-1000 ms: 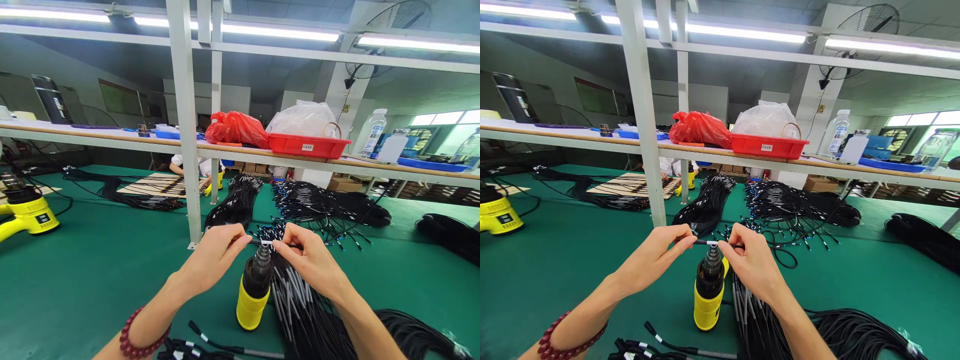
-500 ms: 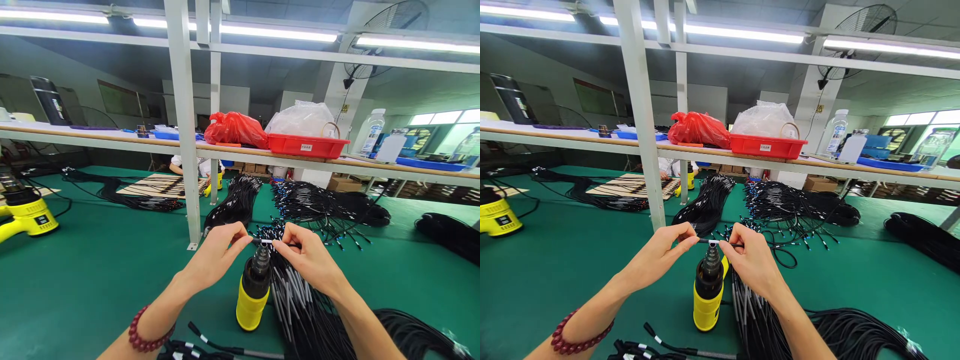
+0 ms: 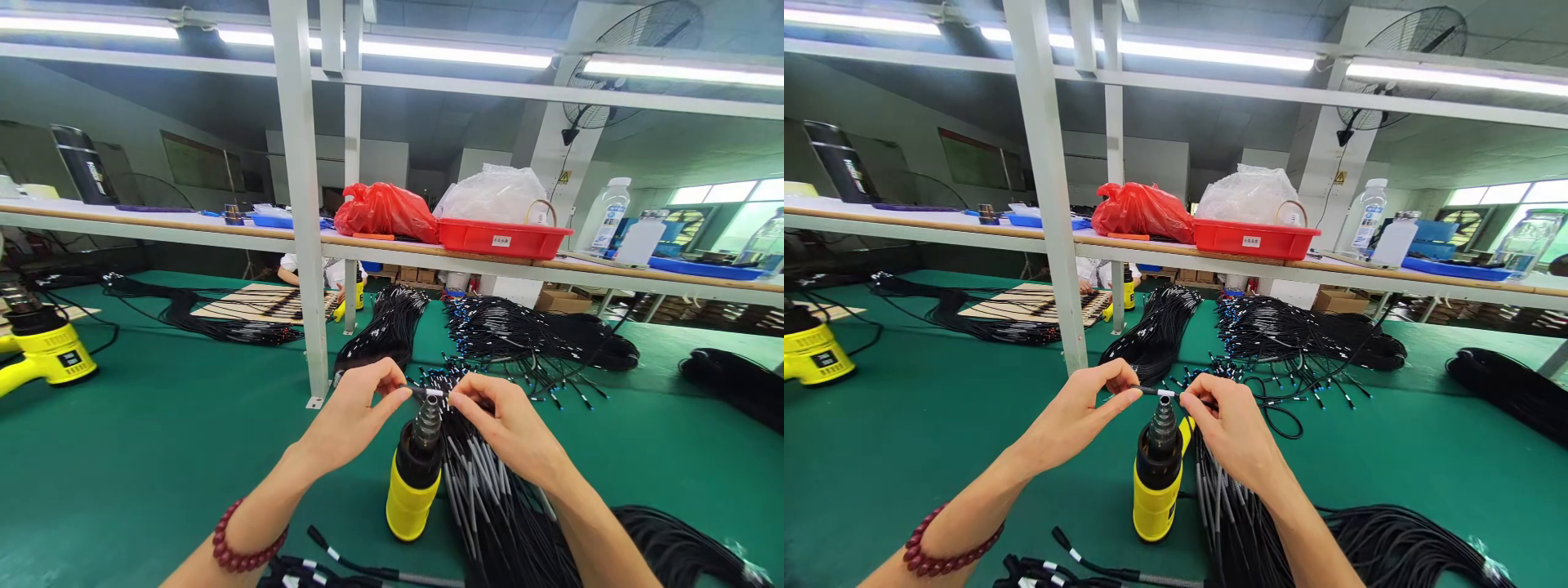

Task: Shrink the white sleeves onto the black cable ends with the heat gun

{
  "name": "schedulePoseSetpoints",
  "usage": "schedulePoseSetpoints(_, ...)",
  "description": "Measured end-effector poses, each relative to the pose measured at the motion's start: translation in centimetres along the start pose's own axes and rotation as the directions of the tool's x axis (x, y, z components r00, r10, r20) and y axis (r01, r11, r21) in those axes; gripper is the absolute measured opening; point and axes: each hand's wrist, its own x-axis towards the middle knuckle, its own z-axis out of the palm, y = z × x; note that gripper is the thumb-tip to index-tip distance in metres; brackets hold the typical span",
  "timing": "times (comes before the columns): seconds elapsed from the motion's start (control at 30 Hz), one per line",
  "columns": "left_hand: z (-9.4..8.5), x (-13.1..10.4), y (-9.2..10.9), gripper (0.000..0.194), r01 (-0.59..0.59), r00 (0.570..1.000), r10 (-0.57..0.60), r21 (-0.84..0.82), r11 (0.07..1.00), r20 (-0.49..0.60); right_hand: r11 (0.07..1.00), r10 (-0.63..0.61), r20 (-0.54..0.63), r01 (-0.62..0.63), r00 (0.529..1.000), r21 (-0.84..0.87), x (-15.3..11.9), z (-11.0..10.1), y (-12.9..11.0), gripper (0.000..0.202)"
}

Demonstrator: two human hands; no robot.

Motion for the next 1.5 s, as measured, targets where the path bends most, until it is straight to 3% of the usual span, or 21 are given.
schedulePoseSetpoints(0.23, 0.3, -0.09, -0.64, 0.043, 0.0, 0.995, -0.005, 0.049, 0.999, 0.096, 0.999, -0.043, 0.006, 0.043, 0.999, -0.006, -0.11, -0.46, -0.65, 0.024)
schedulePoseSetpoints(0.77, 0.24, 0.01, -0.01, 0.015, -0.011, 1.0, 0.011, -0.045, 0.999, 0.005, 1.0, -0.007, 0.011, 0.008, 1.0, -0.021, -0.08, -0.57, -0.32, 0.027)
schedulePoseSetpoints(1.03, 0.41, 0.04, -0.58, 0.044, 0.005, 0.998, -0.01, 0.083, 0.997, 0.058, 1.0, -0.025, 0.009, 0.025, 1.0, -0.016, -0.07, -0.58, -0.51, 0.026)
schedulePoseSetpoints(1.5, 0.63, 0.11, -0.77, 0.011, -0.021, 0.999, 0.019, -0.053, 0.998, -0.028, 0.998, 0.023, -0.042, -0.02, 0.999, 0.064, 0.32, -0.06, 0.01, 0.016)
